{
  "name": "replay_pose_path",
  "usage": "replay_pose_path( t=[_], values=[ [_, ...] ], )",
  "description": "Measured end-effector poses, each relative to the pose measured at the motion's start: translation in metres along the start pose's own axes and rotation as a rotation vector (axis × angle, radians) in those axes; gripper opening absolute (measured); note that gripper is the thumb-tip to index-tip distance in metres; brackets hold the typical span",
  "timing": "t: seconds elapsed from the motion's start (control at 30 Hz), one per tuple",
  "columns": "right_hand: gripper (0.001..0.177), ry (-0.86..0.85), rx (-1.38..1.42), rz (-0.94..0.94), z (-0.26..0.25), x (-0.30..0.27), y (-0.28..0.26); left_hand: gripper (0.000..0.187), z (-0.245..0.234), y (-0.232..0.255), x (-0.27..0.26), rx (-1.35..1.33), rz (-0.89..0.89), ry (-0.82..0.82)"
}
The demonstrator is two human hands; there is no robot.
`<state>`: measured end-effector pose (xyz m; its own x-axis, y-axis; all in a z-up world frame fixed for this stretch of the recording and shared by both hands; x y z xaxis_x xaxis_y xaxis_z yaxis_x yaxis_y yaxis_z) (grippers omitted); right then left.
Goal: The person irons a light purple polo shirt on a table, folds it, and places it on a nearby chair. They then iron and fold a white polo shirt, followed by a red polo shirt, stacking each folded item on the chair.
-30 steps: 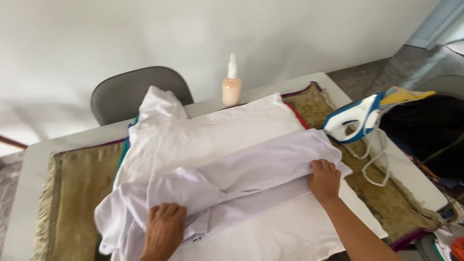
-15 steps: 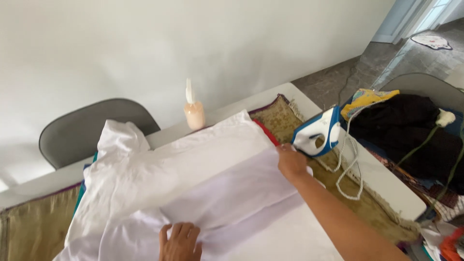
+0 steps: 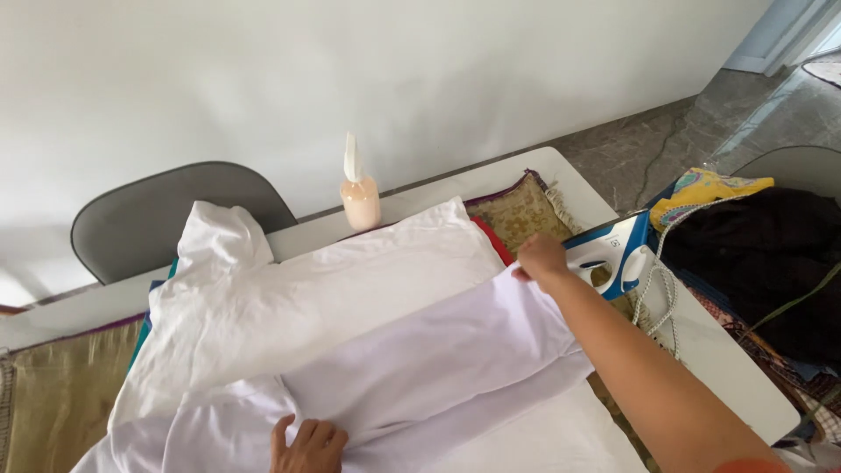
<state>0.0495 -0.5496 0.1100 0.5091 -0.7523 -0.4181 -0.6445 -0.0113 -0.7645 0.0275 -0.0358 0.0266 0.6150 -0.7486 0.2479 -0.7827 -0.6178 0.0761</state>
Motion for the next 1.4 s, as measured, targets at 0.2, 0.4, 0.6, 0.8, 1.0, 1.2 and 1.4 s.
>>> replay_pose_path(
  t=[0.2, 0.4, 0.6, 0.8, 1.0, 1.2, 1.4],
  values=[
    [0.032, 0.395, -0.698, -0.495, -0.007, -0.041, -0.001, 0.035, -0.013, 0.001, -0.004, -0.047, -0.012, -0.237],
    [0.033, 0.353, -0.798, -0.279, -0.030, -0.128, 0.070, 0.034, -0.024, 0.003, -0.001, -0.106, -0.028, -0.264],
    [0.036, 0.485, -0.423, -0.206, -0.054, -0.092, 0.162, 0.027, -0.063, 0.016, 0.007, -0.217, 0.051, -0.085],
    [0.040, 0.416, -0.393, -0.053, -0.060, -0.102, 0.151, 0.026, -0.088, 0.022, 0.012, -0.233, 0.041, -0.043],
    [0.050, 0.371, -0.027, 0.064, -0.047, -0.123, 0.130, 0.029, -0.095, 0.025, 0.008, -0.231, 0.062, -0.013],
    [0.040, 0.483, 0.023, -0.027, -0.061, -0.098, 0.157, 0.028, -0.100, 0.023, 0.008, -0.247, 0.057, -0.115],
    [0.037, 0.718, -0.506, -0.452, -0.041, -0.146, 0.125, 0.026, -0.103, 0.036, 0.026, -0.299, 0.015, -0.201]
  ],
)
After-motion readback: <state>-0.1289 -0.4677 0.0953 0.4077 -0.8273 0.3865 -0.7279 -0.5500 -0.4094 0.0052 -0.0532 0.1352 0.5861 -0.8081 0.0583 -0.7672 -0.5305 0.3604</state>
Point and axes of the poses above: each hand's wrist, its own x-axis towards the middle knuckle, its own z-axis out of the palm, y = z × x, the point moved 5 cm from there along x, towards the middle knuckle, and after that the axes turned 5 degrees about z, right-handed, at the moved point
